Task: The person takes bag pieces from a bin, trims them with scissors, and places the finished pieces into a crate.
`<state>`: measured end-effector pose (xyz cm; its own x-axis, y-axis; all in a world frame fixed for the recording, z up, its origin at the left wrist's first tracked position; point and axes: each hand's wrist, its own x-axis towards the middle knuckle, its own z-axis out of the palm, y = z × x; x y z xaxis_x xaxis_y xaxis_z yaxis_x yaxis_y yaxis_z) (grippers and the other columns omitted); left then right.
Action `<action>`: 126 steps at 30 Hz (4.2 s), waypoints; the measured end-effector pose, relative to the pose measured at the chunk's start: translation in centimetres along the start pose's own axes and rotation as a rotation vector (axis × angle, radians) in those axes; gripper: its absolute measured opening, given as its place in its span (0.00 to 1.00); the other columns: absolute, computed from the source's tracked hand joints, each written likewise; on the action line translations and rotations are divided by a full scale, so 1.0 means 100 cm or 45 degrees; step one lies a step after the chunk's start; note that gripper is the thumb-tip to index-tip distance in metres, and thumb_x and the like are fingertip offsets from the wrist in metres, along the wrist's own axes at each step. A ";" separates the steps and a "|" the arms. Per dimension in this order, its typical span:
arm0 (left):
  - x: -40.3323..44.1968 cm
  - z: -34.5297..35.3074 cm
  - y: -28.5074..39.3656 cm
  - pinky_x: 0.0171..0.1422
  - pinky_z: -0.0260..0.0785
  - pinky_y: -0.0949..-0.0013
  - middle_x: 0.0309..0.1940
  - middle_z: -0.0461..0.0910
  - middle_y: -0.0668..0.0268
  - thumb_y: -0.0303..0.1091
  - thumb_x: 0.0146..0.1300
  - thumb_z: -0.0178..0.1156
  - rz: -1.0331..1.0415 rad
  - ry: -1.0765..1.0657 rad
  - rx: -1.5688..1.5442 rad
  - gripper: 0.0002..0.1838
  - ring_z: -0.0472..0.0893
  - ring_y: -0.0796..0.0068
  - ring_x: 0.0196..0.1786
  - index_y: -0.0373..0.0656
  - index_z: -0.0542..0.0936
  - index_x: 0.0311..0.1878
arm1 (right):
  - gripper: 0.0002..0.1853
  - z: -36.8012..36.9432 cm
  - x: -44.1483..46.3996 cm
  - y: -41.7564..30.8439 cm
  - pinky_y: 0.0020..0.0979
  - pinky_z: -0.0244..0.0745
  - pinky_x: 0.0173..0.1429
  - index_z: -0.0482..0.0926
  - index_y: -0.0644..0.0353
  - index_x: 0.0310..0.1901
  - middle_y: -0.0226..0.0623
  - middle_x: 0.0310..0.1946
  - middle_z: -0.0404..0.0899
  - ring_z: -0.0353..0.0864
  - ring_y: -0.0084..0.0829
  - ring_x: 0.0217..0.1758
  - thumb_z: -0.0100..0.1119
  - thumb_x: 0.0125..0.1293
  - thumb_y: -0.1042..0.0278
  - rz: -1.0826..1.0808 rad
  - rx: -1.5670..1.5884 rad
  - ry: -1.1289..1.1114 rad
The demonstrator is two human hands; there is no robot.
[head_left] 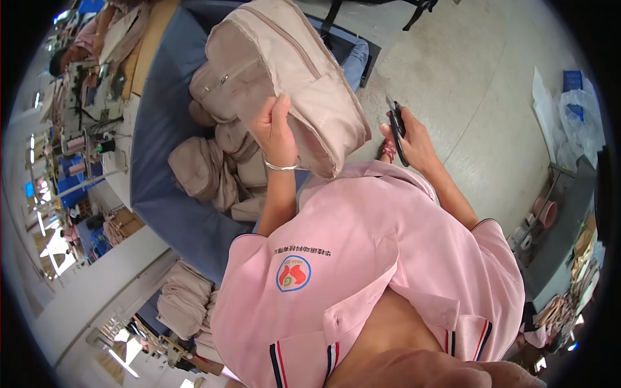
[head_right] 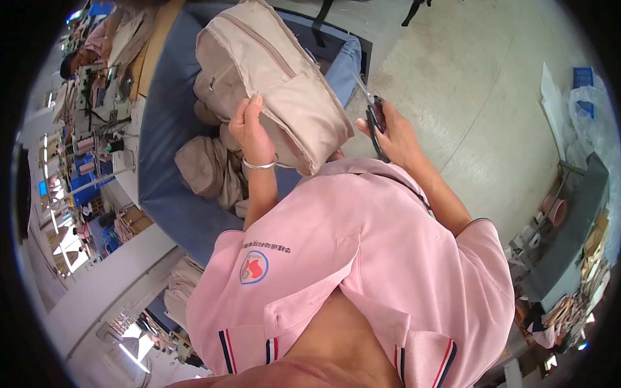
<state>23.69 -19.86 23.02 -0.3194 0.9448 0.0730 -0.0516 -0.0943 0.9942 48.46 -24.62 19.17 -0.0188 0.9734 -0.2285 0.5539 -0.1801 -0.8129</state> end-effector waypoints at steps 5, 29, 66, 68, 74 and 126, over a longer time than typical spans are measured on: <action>-0.010 0.013 0.000 0.30 0.45 0.75 0.20 0.56 0.79 0.27 0.62 0.58 0.062 -0.054 0.073 0.18 0.53 0.87 0.27 0.43 0.62 0.19 | 0.32 0.017 -0.002 0.001 0.40 0.68 0.34 0.72 0.66 0.42 0.47 0.26 0.73 0.75 0.44 0.29 0.59 0.61 0.37 -0.020 -0.120 0.064; -0.006 -0.005 0.028 0.24 0.50 0.73 0.15 0.58 0.72 0.29 0.63 0.59 0.253 -0.232 0.279 0.19 0.56 0.86 0.23 0.38 0.64 0.19 | 0.25 0.035 0.026 -0.009 0.32 0.66 0.29 0.76 0.65 0.36 0.40 0.21 0.72 0.70 0.26 0.24 0.67 0.59 0.47 -0.128 0.202 0.316; 0.052 -0.077 -0.166 0.39 0.68 0.74 0.29 0.80 0.70 0.37 0.62 0.64 0.018 -0.088 0.640 0.14 0.73 0.84 0.32 0.32 0.81 0.40 | 0.17 0.049 0.106 0.129 0.25 0.76 0.28 0.74 0.66 0.42 0.36 0.29 0.80 0.81 0.27 0.26 0.71 0.55 0.70 0.373 1.438 0.500; 0.047 -0.077 -0.168 0.40 0.68 0.76 0.30 0.80 0.71 0.35 0.63 0.63 -0.046 -0.062 0.562 0.13 0.73 0.84 0.33 0.32 0.81 0.40 | 0.17 0.043 0.083 0.129 0.25 0.75 0.27 0.74 0.65 0.41 0.37 0.29 0.81 0.81 0.27 0.26 0.70 0.56 0.67 0.372 1.293 0.508; 0.031 -0.067 -0.164 0.40 0.69 0.75 0.30 0.80 0.69 0.36 0.63 0.63 -0.103 -0.013 0.475 0.14 0.74 0.82 0.32 0.32 0.80 0.41 | 0.29 0.047 0.010 0.142 0.40 0.73 0.34 0.73 0.67 0.40 0.45 0.29 0.80 0.81 0.42 0.29 0.61 0.61 0.41 0.329 0.045 0.516; 0.016 -0.087 -0.036 0.42 0.69 0.72 0.32 0.80 0.62 0.28 0.58 0.64 0.582 -0.287 0.810 0.05 0.79 0.70 0.35 0.39 0.82 0.38 | 0.20 0.069 0.016 0.123 0.23 0.62 0.19 0.77 0.61 0.37 0.30 0.18 0.74 0.69 0.19 0.14 0.60 0.67 0.48 0.405 0.827 0.390</action>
<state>15.09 -20.72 18.87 0.0230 0.9031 0.4289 0.6066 -0.3536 0.7120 49.51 -26.29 5.14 0.3419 0.8397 -0.4218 -0.1054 -0.4118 -0.9052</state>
